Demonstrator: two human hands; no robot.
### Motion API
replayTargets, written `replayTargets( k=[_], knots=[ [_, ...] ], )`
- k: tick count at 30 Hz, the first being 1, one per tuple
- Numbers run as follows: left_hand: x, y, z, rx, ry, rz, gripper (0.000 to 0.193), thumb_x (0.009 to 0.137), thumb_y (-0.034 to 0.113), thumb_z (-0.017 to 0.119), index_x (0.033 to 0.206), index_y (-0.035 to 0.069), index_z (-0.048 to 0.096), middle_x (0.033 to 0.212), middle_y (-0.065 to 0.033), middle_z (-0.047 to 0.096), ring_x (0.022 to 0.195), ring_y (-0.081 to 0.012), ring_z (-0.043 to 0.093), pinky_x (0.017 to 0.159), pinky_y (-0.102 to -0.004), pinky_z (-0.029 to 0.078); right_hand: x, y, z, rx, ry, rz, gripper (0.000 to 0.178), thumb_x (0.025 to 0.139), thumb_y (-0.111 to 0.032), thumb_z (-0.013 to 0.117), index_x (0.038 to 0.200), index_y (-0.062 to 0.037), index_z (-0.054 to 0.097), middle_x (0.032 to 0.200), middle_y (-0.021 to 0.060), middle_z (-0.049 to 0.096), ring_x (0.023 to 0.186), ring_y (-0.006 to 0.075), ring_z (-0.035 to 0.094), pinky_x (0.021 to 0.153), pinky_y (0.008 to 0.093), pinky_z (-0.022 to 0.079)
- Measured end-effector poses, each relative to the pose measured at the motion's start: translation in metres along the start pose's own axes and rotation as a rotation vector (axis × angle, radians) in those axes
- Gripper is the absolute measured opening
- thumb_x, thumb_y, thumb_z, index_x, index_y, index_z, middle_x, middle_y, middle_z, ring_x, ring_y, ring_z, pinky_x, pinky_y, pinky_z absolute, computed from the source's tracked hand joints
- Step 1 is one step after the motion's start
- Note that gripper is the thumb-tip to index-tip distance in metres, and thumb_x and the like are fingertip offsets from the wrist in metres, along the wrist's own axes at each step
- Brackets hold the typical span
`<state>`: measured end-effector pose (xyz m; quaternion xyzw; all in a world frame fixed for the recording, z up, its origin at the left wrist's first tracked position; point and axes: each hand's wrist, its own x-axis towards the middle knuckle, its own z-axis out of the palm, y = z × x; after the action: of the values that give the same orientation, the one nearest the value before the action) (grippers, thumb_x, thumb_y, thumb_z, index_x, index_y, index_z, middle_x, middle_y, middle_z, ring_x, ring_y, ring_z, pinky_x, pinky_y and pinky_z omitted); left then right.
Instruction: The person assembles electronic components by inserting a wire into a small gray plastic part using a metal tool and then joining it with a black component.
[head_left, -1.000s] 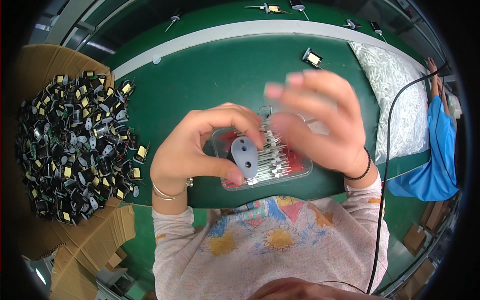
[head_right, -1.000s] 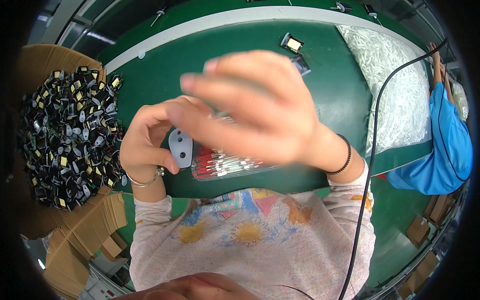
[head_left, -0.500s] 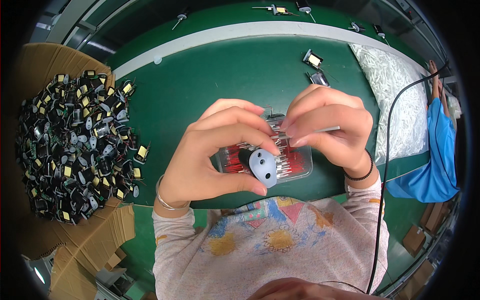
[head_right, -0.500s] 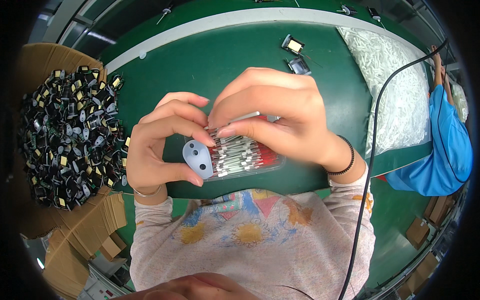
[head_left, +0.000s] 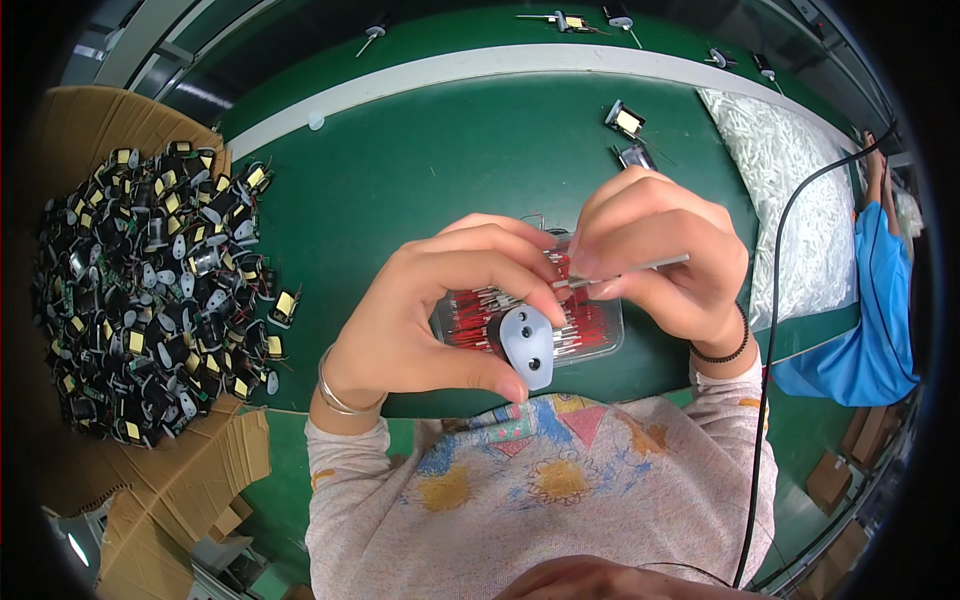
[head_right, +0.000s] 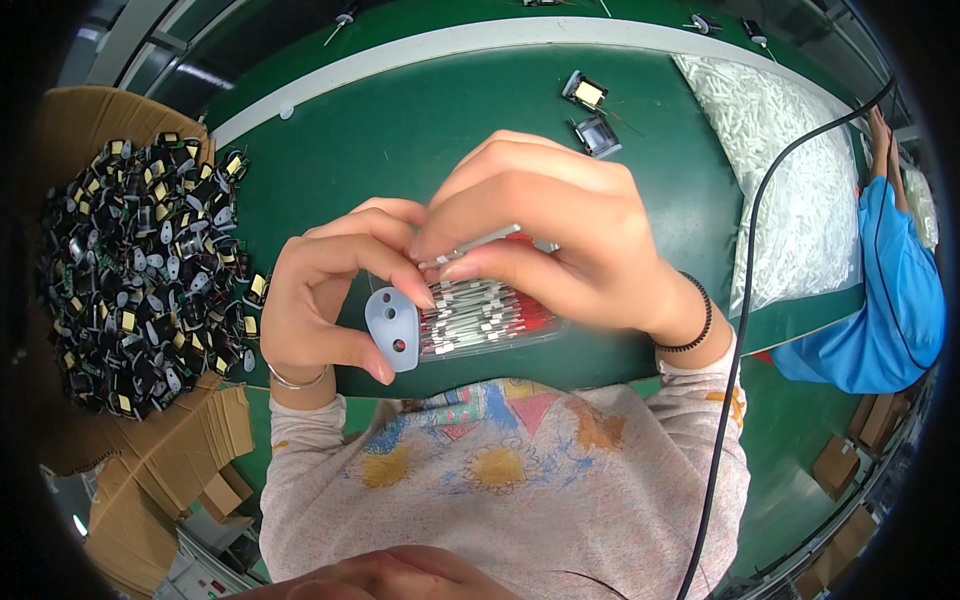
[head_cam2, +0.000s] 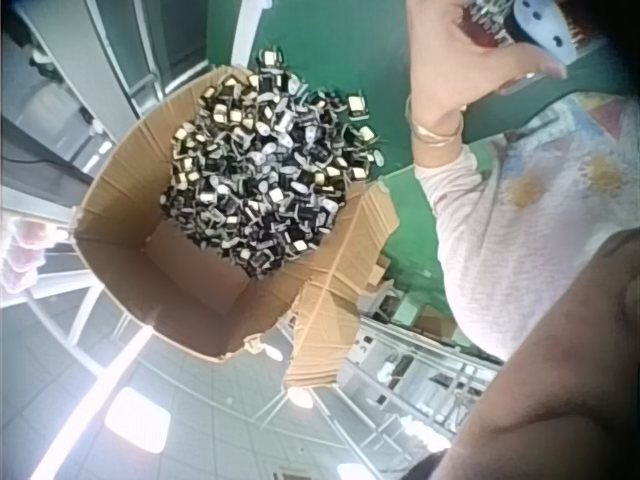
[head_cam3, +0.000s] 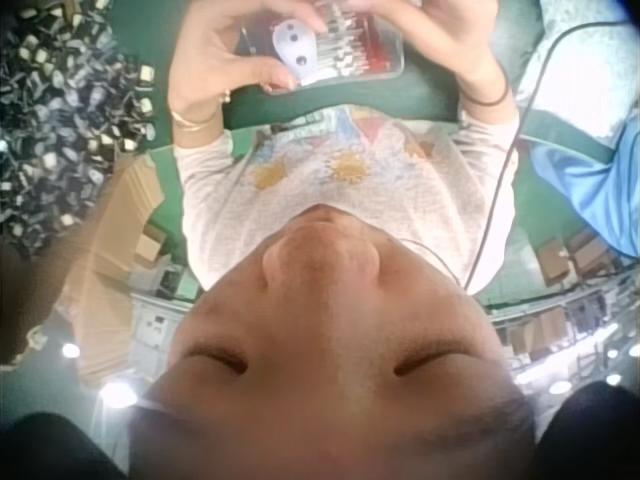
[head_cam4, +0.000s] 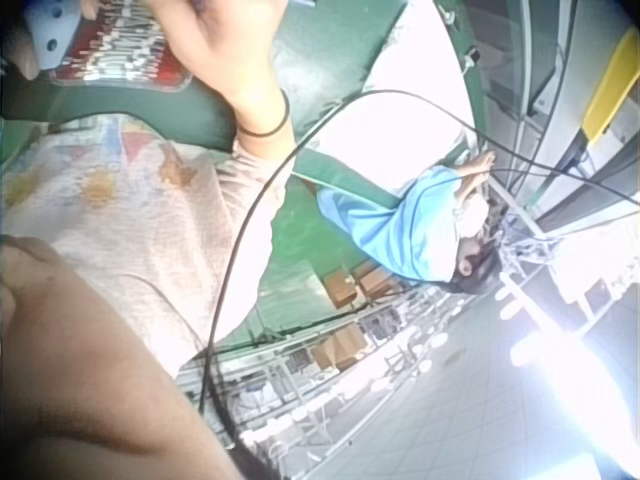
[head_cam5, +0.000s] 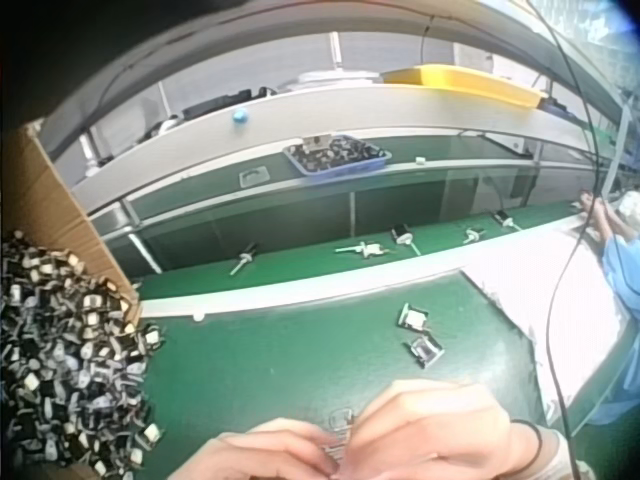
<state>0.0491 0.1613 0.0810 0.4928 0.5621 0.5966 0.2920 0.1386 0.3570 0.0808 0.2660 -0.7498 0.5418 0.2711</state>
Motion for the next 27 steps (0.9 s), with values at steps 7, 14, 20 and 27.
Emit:
replayTargets(
  k=[7,14,20,27],
  knots=[
    [0.0,-0.006,-0.001,-0.028,-0.068,0.131,0.051,0.045,0.022,0.088,0.084,-0.001,0.067,0.09,-0.0134,0.064,0.098,-0.0293,0.058,0.088,-0.0399,0.042,-0.011,-0.001,-0.011,0.31,0.208,0.085,0.017,0.076,0.003,0.067,0.092,0.0036,0.06,0.085,0.0148,0.062,0.077,0.0197,0.062,0.065,0.0279,0.05],
    [0.0,-0.016,0.024,0.29,0.347,0.261,0.045,0.066,0.0,0.079,0.1,0.0,0.049,0.097,-0.015,0.067,0.092,-0.0235,0.066,0.087,-0.0338,0.05,-0.015,-0.03,-0.009,-0.351,0.07,-0.205,0.033,0.072,-0.001,0.071,0.097,-0.0001,0.051,0.083,0.0155,0.061,0.072,0.0269,0.06,0.059,0.0363,0.055],
    [-0.001,-0.019,0.024,0.432,0.384,0.343,0.047,0.065,0.008,0.082,0.099,0.003,0.051,0.093,-0.0129,0.069,0.089,-0.0236,0.068,0.085,-0.0349,0.046,-0.021,-0.027,0.008,-0.326,0.202,-0.213,0.027,0.059,0.001,0.079,0.083,0.0,0.067,0.083,0.0102,0.068,0.075,0.0217,0.066,0.065,0.0282,0.055],
    [-0.005,-0.016,0.024,0.479,0.382,0.332,0.047,0.065,0.01,0.082,0.1,0.006,0.052,0.093,-0.0105,0.07,0.088,-0.0217,0.068,0.082,-0.0345,0.045,-0.014,-0.034,-0.003,-0.299,0.066,-0.018,0.027,0.066,0.007,0.07,0.088,0.002,0.056,0.079,0.0166,0.063,0.072,0.0279,0.063,0.063,0.0373,0.056]
  ],
)
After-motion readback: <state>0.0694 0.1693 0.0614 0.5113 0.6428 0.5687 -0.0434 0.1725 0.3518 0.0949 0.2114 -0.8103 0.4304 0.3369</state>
